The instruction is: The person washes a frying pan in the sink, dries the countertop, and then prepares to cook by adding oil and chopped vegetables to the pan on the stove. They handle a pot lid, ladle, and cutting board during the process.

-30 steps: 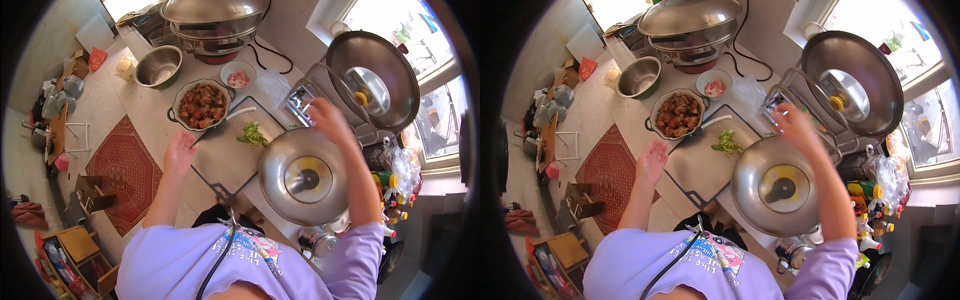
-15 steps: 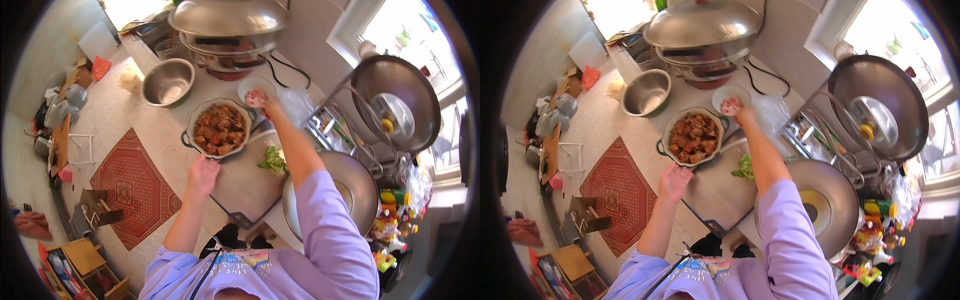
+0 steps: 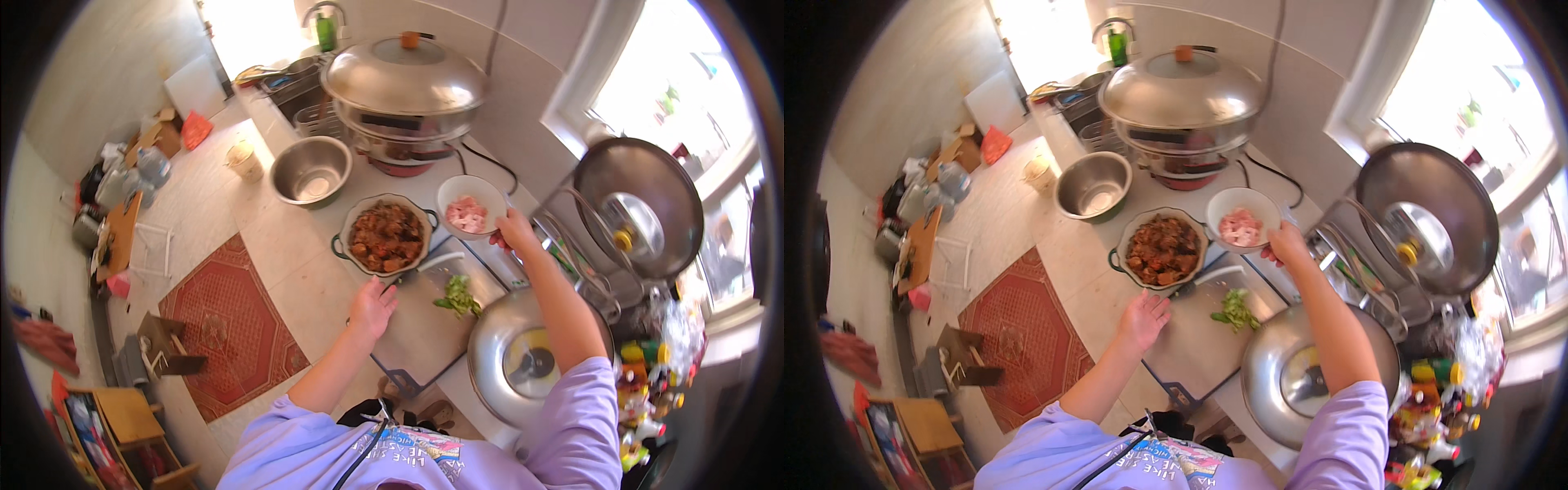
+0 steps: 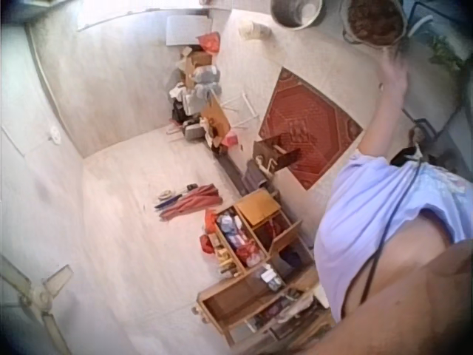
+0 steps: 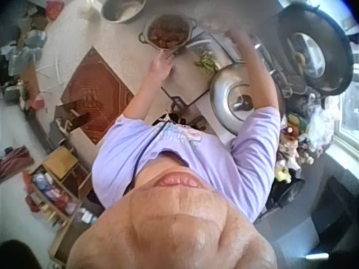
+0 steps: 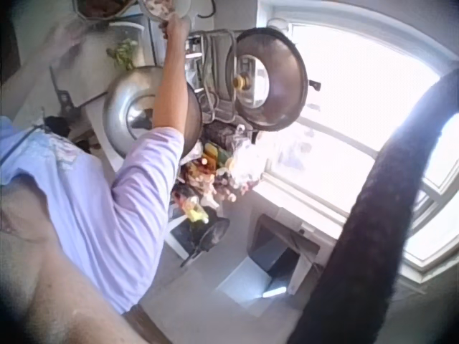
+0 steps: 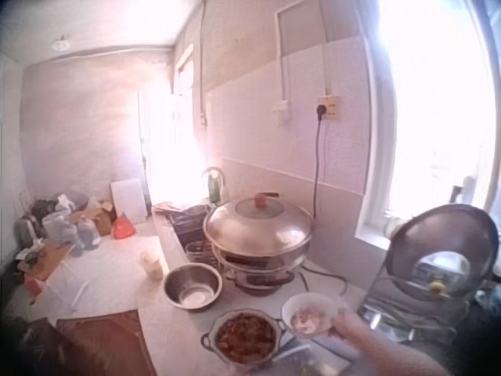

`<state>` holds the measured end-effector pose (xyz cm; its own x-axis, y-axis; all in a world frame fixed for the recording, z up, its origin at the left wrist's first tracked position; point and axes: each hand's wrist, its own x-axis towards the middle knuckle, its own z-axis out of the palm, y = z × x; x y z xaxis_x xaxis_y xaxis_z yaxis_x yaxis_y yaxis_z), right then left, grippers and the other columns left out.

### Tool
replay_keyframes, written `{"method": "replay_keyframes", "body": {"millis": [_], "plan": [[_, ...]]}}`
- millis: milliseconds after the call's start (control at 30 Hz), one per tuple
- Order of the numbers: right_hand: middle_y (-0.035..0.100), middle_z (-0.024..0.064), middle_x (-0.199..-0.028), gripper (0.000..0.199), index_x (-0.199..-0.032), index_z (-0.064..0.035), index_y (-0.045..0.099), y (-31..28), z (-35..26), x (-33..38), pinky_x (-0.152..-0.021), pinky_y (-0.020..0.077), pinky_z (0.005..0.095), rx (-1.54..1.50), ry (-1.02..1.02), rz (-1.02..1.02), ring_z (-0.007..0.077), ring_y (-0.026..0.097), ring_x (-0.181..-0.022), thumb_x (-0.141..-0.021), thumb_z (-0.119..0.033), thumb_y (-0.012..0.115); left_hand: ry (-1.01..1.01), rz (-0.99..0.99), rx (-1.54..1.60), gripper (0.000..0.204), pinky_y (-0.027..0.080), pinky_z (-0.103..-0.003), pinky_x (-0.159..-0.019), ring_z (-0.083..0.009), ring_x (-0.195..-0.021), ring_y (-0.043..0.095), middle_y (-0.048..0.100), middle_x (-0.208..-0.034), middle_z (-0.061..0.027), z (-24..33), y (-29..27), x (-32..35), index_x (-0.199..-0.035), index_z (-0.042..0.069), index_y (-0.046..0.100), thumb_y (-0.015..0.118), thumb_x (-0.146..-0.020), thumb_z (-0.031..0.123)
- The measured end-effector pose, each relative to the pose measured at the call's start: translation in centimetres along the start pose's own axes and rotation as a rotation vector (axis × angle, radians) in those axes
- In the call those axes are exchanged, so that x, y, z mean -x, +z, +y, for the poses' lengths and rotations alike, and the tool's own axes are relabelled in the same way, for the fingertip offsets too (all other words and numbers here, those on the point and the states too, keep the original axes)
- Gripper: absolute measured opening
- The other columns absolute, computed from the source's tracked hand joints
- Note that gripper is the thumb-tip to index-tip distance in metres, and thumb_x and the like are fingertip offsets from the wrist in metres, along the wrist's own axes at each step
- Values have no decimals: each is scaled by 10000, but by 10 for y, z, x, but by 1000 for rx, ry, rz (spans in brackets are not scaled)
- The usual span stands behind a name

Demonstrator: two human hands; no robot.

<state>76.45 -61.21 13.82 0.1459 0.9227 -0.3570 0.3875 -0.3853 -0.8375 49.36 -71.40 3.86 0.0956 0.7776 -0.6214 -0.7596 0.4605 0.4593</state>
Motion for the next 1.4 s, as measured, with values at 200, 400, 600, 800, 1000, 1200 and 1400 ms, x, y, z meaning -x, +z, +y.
{"method": "replay_keyframes", "body": {"millis": [200, 400, 600, 800, 1000, 1200, 1400], "plan": [[517, 50, -457, 288, -572, -32, 593, -10, -25, 88, -387, 432, 274, 243, -251, -163, 132, 516, -410, -698, -291, 585, 37, -638, -128, 418, 384, -443, -834, -221, -1101, 451, 502, -1177, -39, 0, 58, 63, -1116, 151, 506, 423, -847, 460], [592, 53, -511, 218, -521, -55, 627, -31, -27, 252, -515, 471, 308, 96, -136, 76, 161, 580, -484, -670, -131, 487, -168, -947, -190, 667, 347, -537, -915, -300, -1177, 362, 262, -1351, -142, -6, 98, 172, -1327, 87, 218, 479, -827, 442], [580, 164, -565, 204, -576, 14, 582, -23, 35, 348, -596, 466, 373, -20, -225, 175, 294, 601, -602, -659, -135, 470, -171, -882, -428, 595, 403, -490, -893, -312, -1150, 392, 330, -1298, -152, -39, 67, 217, -1286, 57, 276, 479, -842, 397], [573, 230, -717, 336, -856, 21, 556, -10, 87, 424, -647, 448, 408, -153, -371, 259, 370, 568, -698, -751, -294, 507, -170, -800, -392, 504, 404, -491, -891, -307, -1126, 424, 401, -1246, -149, -91, 29, 285, -1265, 55, 315, 447, -869, 338], [561, 44, -674, 463, -1252, -64, 367, 3, 109, 479, -495, 427, 236, -555, -239, -122, 96, 508, -532, -865, -302, 458, -188, -671, -232, 531, 410, -541, -855, -332, -1136, 407, 379, -1264, -139, -91, -20, 332, -1274, 70, 305, 424, -864, 386], [547, 6, -683, 361, -1194, -62, 441, 41, 143, 484, -511, 413, 199, -452, -150, -316, 52, 487, -549, -868, -216, 462, 26, -552, -171, 546, 404, -517, -860, -313, -1119, 425, 384, -1269, -128, -36, -61, 351, -1267, 74, 322, 465, -843, 386], [553, -2, -694, 271, -1080, -46, 526, 66, 155, 465, -544, 414, 196, -387, -97, -274, 61, 498, -577, -857, -189, 469, 244, -442, -165, 648, 292, -491, -968, -311, -1219, 289, 283, -1343, -125, 52, -130, 351, -1316, 71, 238, 539, -811, 345]]}}
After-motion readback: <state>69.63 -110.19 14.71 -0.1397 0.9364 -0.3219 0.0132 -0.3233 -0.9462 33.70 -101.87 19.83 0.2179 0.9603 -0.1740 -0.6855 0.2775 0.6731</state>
